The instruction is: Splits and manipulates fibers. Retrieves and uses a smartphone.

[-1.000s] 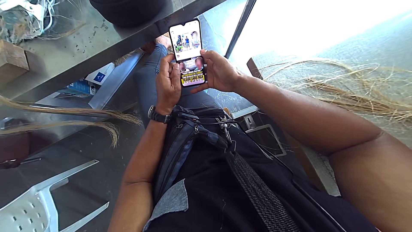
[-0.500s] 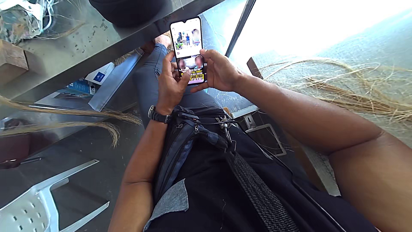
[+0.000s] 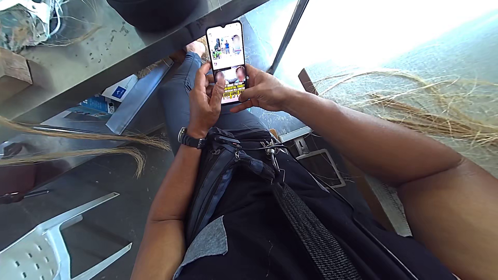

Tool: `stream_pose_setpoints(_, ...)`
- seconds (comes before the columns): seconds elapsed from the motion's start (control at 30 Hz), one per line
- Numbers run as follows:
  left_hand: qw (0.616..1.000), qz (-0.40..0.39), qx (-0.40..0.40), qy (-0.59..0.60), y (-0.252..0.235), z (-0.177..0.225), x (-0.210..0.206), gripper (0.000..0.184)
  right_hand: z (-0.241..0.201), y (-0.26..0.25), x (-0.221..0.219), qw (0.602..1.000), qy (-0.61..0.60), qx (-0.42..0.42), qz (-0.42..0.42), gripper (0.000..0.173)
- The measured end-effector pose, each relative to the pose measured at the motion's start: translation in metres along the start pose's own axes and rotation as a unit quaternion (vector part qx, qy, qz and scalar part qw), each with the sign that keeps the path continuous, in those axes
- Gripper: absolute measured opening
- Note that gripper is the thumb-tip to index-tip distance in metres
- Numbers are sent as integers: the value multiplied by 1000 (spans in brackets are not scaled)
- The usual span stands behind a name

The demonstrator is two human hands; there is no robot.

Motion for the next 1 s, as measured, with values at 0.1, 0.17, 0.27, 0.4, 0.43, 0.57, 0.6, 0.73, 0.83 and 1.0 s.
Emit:
stream_pose_setpoints(0.1,1000,3,-4,5,0,1,0,48,-1,1,-1,1000,4,-7,3,71)
stream_pose_setpoints(0.17,1000,5,-4,4,1,0,1,48,-1,1,-1,1000,8,-7,1,72)
stream_pose_setpoints(0.27,1000,8,-5,-1,0,1,2,47,-1,1,-1,1000,12,-4,-3,71)
stream_pose_setpoints(0.4,1000,10,-7,6,0,1,3,45,-1,1,-1,1000,14,-6,0,70)
stream_pose_setpoints(0.43,1000,12,-7,4,0,2,3,44,-1,1,-1,1000,14,-6,1,71)
stream_pose_setpoints(0.57,1000,13,-13,-7,0,2,4,43,-2,1,-1,1000,17,-5,3,72)
stream_pose_setpoints(0.6,1000,14,-15,-7,0,2,4,42,-1,1,-1,1000,16,-4,1,71)
stream_pose_setpoints(0.73,999,20,-18,-23,-1,2,6,39,-1,0,0,1000,9,0,5,69)
stream_pose_setpoints(0.83,998,31,-16,-43,-1,1,8,36,-1,0,0,1000,7,-6,13,66)
stream_pose_setpoints(1.0,998,30,-4,-48,1,0,9,39,0,-1,1,1000,2,-5,9,67)
Point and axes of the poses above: each hand's wrist, its own y-axis away from the middle knuckle, its own x-axis out of the back of the hand, z = x × y, the point moved 5 cm from there along -y, towards the middle knuckle, and after that the axes turned 8 degrees about -x, right-handed, at the moved point
